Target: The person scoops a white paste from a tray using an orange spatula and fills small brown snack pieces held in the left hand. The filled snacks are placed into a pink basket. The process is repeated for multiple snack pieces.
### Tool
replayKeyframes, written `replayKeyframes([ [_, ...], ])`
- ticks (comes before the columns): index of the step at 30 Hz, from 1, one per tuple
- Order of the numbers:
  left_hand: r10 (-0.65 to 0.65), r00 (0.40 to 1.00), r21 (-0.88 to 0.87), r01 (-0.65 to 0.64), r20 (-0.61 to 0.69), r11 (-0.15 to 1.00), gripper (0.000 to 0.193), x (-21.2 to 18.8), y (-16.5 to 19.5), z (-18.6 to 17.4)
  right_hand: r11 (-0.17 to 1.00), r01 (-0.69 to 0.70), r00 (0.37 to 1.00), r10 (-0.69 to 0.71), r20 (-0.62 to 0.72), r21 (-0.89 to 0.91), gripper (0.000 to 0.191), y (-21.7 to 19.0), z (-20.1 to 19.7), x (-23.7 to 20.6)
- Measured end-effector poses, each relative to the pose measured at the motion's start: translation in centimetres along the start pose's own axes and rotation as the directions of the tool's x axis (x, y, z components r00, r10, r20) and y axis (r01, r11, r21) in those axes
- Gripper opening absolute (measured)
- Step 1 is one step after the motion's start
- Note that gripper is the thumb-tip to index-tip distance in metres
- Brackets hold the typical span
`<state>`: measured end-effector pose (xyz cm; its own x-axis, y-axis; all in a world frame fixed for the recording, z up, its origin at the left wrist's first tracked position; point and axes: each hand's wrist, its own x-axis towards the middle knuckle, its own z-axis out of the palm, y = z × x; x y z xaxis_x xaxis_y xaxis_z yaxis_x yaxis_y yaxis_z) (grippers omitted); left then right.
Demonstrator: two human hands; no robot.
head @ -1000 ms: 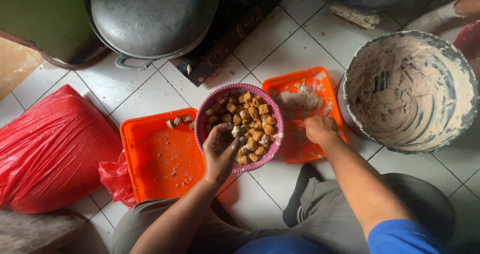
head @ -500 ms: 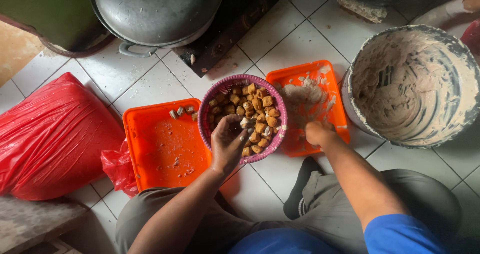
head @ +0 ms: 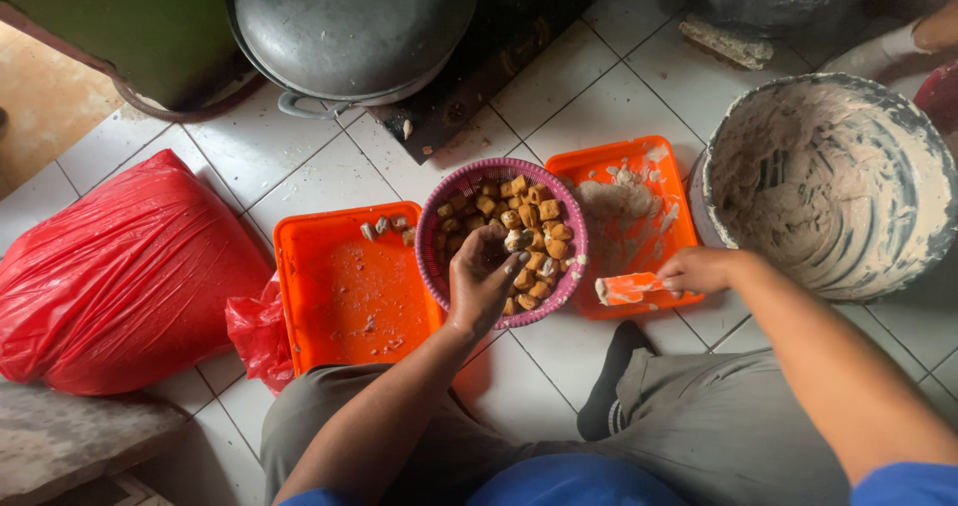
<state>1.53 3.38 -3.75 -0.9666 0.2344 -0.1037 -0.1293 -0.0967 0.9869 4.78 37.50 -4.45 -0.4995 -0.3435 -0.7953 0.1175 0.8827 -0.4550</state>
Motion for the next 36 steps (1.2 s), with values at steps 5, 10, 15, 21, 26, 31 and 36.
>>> replayKeyframes([
  [5, 0.045, 0.999, -0.131, -0.048, -0.027, 0.990, 0.031, -0.4, 0.7, 0.4, 0.909, 0.127, 0.901, 0.062, -0.430, 0.396, 0.035, -1.4, 0.6, -6.0],
  [10, 0.198, 0.980, -0.040, -0.199, -0.016, 0.979, 0.033, -0.8, 1.0, 0.7, 0.812, 0.435, 0.605, 0.058, -0.794, 0.390, 0.025, -7.0, 6.3, -7.3],
  [15, 0.233, 0.972, 0.095, -0.235, 0.026, 0.967, 0.032, -1.6, 1.1, 0.4, 0.876, 0.445, 0.404, -0.013, -0.915, 0.184, 0.018, -11.0, 8.3, -6.0],
  [21, -0.064, 0.988, -0.190, 0.091, 0.143, 0.977, 0.033, -1.2, 1.7, 0.8, 0.934, 0.310, 0.143, -0.228, -0.963, -0.175, 0.018, -13.4, 7.1, -6.8],
  [26, -0.143, 0.962, -0.226, 0.196, 0.231, 0.954, 0.045, -1.1, 2.1, 0.8, 0.912, 0.401, 0.166, -0.160, -0.973, -0.081, 0.018, -12.5, 7.3, -6.2],
  [31, -0.028, 0.970, -0.325, 0.109, 0.243, 0.939, 0.028, -0.9, 1.4, 0.3, 0.872, 0.403, 0.436, 0.086, -0.896, 0.279, 0.022, -10.6, 8.5, -5.1],
  [36, -0.168, 0.955, -0.492, 0.271, 0.244, 0.827, 0.020, -0.5, 1.2, 0.0, 0.863, 0.454, 0.416, 0.015, -0.909, 0.222, 0.022, -10.6, 9.2, -4.2],
])
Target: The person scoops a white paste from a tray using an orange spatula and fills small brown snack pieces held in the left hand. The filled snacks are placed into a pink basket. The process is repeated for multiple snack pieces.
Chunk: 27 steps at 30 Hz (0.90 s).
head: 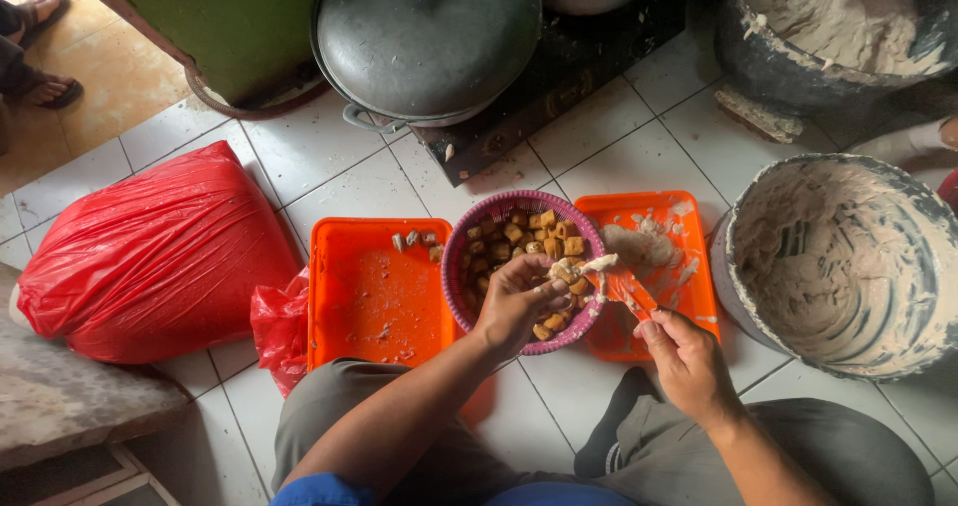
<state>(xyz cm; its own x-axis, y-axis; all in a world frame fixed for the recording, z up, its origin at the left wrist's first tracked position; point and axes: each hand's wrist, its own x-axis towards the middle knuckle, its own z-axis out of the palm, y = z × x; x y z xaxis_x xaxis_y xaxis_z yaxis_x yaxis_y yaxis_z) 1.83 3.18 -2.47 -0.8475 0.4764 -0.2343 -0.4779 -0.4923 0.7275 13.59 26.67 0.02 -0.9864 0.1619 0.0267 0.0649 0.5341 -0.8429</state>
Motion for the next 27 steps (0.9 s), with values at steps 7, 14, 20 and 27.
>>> replayKeyframes([
  [7, 0.000, 0.997, 0.032, 0.002, -0.076, 0.999, 0.019, 0.1, 0.3, 0.6, 0.999, 0.034, 0.999, -0.035, -0.030, -0.027, 0.022, -0.8, 0.4, 0.2],
  [14, 0.096, 0.988, 0.256, -0.063, -0.119, 0.965, 0.017, 0.3, -0.5, 0.1, 0.974, 0.139, 0.984, -0.156, -0.083, -0.180, 0.016, -2.2, 0.4, 0.7],
  [20, 0.119, 0.990, 0.263, -0.094, -0.081, 0.960, 0.010, 0.1, -0.4, 0.4, 0.960, 0.169, 0.977, -0.194, -0.094, -0.223, 0.015, -2.9, 0.4, 0.8],
  [27, 0.050, 0.987, 0.202, -0.017, -0.156, 0.979, 0.009, 0.5, -1.1, 0.5, 0.985, 0.110, 0.989, -0.122, -0.088, -0.130, 0.018, -2.0, 0.5, 0.5],
])
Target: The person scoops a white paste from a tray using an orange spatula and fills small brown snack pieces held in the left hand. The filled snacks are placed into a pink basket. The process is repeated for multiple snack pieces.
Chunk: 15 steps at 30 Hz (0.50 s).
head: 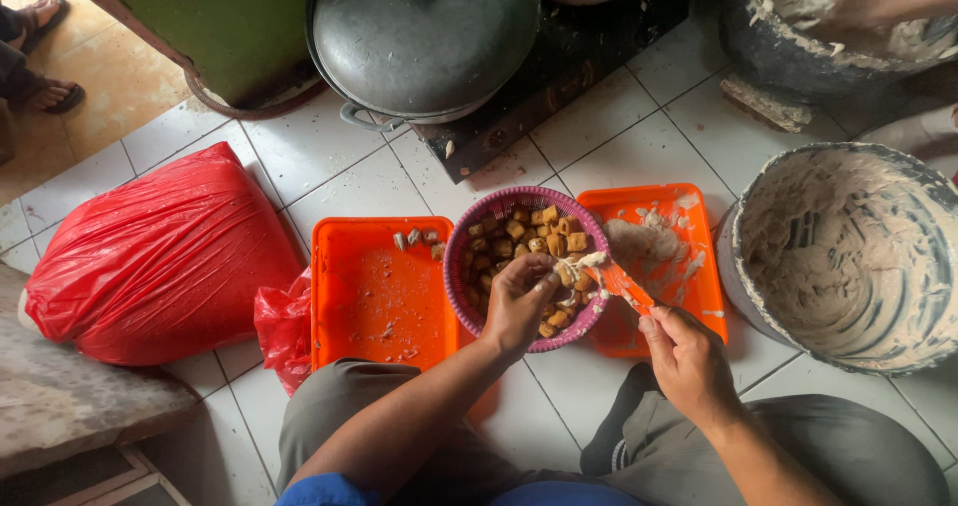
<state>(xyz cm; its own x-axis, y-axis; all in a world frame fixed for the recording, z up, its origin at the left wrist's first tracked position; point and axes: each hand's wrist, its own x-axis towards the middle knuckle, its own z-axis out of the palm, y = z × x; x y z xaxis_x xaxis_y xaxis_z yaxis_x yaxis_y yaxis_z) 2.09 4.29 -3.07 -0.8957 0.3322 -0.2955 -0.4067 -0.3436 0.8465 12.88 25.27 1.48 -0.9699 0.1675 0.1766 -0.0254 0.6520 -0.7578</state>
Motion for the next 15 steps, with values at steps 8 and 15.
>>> replayKeyframes([
  [8, -0.115, 0.993, -0.339, 0.116, 0.024, 0.934, 0.013, 0.70, -0.93, -1.02, 0.999, -0.013, 1.000, 0.013, 0.020, 0.031, 0.019, 0.41, 0.28, -0.32],
  [15, -0.052, 0.997, -0.286, 0.066, 0.055, 0.956, 0.014, 0.58, -1.12, -0.86, 0.999, -0.011, 1.000, 0.010, 0.030, 0.053, 0.019, 0.40, 0.42, -0.36],
])
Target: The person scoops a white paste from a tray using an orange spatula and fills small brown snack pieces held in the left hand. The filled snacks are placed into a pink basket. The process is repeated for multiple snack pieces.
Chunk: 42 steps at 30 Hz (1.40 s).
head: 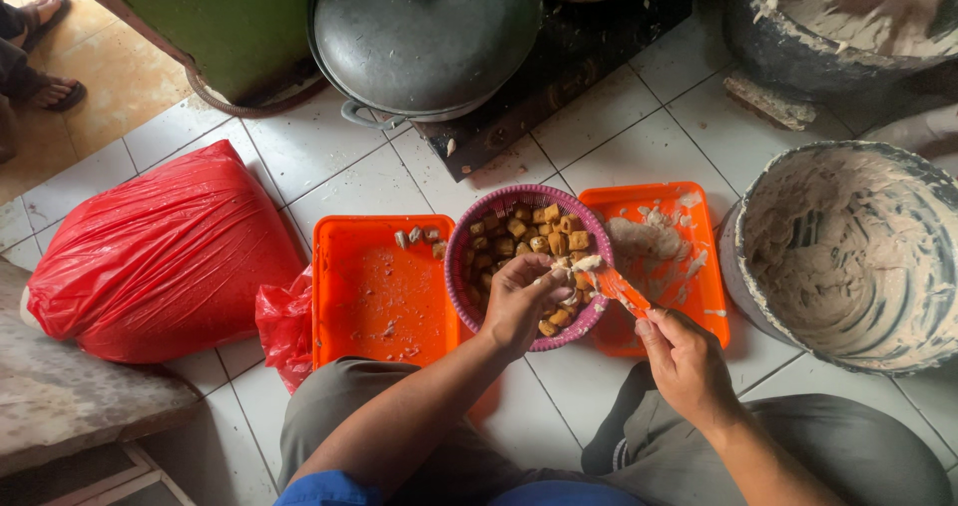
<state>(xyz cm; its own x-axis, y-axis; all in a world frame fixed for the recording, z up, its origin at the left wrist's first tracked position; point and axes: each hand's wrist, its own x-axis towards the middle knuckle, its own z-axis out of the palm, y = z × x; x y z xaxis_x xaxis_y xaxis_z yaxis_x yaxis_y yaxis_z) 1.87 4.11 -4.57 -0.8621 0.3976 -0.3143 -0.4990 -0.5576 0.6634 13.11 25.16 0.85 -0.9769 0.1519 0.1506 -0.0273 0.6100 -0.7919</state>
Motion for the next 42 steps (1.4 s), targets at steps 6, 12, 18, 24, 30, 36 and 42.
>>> replayKeyframes([
  [6, 0.035, 0.998, 0.174, -0.025, -0.054, 0.984, 0.012, 0.0, -0.3, 0.0, 1.000, -0.010, 1.000, 0.010, 0.000, -0.002, 0.020, -0.2, 0.1, 0.0],
  [12, 0.094, 0.988, 0.302, -0.054, -0.119, 0.952, 0.012, -0.2, -0.5, 0.1, 0.991, 0.047, 0.999, -0.047, 0.001, -0.129, 0.017, -0.7, 0.2, 0.3],
  [18, 0.131, 0.981, 0.293, -0.084, -0.142, 0.952, 0.010, -0.4, -0.2, 0.6, 0.986, 0.091, 0.994, -0.099, -0.052, -0.136, 0.017, -1.3, 0.0, 0.4],
  [24, 0.147, 0.968, 0.402, -0.055, -0.202, 0.914, 0.011, -0.7, 0.4, 0.7, 0.989, 0.078, 0.997, -0.078, -0.001, -0.126, 0.017, -1.7, 0.2, 0.3],
  [30, 0.094, 0.984, 0.265, -0.051, -0.151, 0.963, 0.010, -0.6, 0.1, 0.7, 0.971, 0.078, 0.997, -0.079, 0.006, -0.226, 0.017, -1.9, 0.1, 0.6],
  [36, -0.121, 0.986, -0.088, 0.112, -0.110, 0.990, 0.006, -0.5, -0.1, -0.1, 0.937, 0.156, 0.986, -0.166, -0.003, -0.313, 0.026, -2.5, -0.2, 0.8],
  [42, -0.135, 0.985, -0.105, 0.124, -0.111, 0.987, 0.005, -0.5, -0.1, -0.3, 0.800, 0.286, 0.948, -0.315, 0.037, -0.527, 0.043, -2.4, 0.0, 0.9],
])
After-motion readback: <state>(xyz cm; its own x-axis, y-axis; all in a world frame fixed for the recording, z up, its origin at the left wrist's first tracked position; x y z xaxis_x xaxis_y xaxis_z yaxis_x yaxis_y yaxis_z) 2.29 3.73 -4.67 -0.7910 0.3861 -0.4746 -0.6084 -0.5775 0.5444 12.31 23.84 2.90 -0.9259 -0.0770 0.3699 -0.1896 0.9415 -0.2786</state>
